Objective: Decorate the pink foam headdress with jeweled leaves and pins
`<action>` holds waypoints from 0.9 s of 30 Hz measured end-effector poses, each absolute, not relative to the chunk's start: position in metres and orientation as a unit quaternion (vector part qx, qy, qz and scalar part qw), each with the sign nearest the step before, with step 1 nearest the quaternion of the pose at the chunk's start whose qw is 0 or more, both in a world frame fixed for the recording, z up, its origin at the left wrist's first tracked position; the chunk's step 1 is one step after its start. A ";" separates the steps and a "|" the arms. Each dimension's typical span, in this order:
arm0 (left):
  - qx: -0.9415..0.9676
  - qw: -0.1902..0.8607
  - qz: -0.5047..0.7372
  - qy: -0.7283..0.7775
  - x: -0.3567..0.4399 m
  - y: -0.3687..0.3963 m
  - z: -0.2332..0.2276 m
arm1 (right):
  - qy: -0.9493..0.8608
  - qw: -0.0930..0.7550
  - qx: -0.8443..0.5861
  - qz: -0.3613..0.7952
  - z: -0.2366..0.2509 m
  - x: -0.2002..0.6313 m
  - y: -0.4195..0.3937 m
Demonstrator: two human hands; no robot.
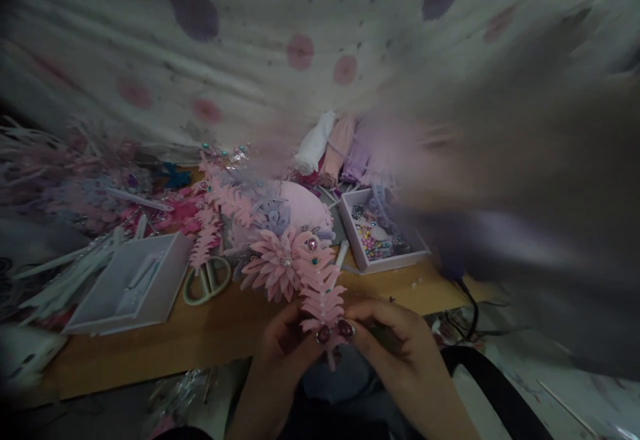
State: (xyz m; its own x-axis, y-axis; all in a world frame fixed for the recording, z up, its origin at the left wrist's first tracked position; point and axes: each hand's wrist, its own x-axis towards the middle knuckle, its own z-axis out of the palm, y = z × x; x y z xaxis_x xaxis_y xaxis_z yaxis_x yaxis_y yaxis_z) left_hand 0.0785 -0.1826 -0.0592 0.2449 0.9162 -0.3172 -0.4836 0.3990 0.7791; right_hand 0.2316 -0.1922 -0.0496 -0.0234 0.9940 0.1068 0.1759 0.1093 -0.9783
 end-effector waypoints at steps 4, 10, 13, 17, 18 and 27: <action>0.280 0.726 0.481 0.404 0.076 -0.181 -0.057 | -0.609 0.461 -0.539 0.356 -0.050 0.230 -0.194; 0.280 0.717 0.495 0.403 0.074 -0.183 -0.061 | -0.647 0.437 -0.551 0.294 -0.047 0.232 -0.197; 0.306 0.711 0.494 0.397 0.072 -0.184 -0.067 | -0.659 0.419 -0.552 0.291 -0.045 0.231 -0.199; 0.320 0.707 0.490 0.398 0.071 -0.186 -0.070 | -0.641 0.419 -0.558 0.319 -0.043 0.230 -0.199; 0.318 0.707 0.492 0.396 0.071 -0.186 -0.069 | -0.630 0.417 -0.560 0.340 -0.043 0.230 -0.199; 0.344 0.653 0.523 0.428 0.072 -0.189 -0.066 | -0.509 0.418 -0.498 0.564 -0.058 0.236 -0.191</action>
State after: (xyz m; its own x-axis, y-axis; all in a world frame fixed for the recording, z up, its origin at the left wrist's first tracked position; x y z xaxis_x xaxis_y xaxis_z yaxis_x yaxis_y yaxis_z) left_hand 0.0716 -0.1888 -0.0662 0.0878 0.9761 -0.1986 -0.3884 0.2171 0.8955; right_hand 0.2364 -0.1913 -0.0579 -0.1546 0.9786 -0.1361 0.0342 -0.1323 -0.9906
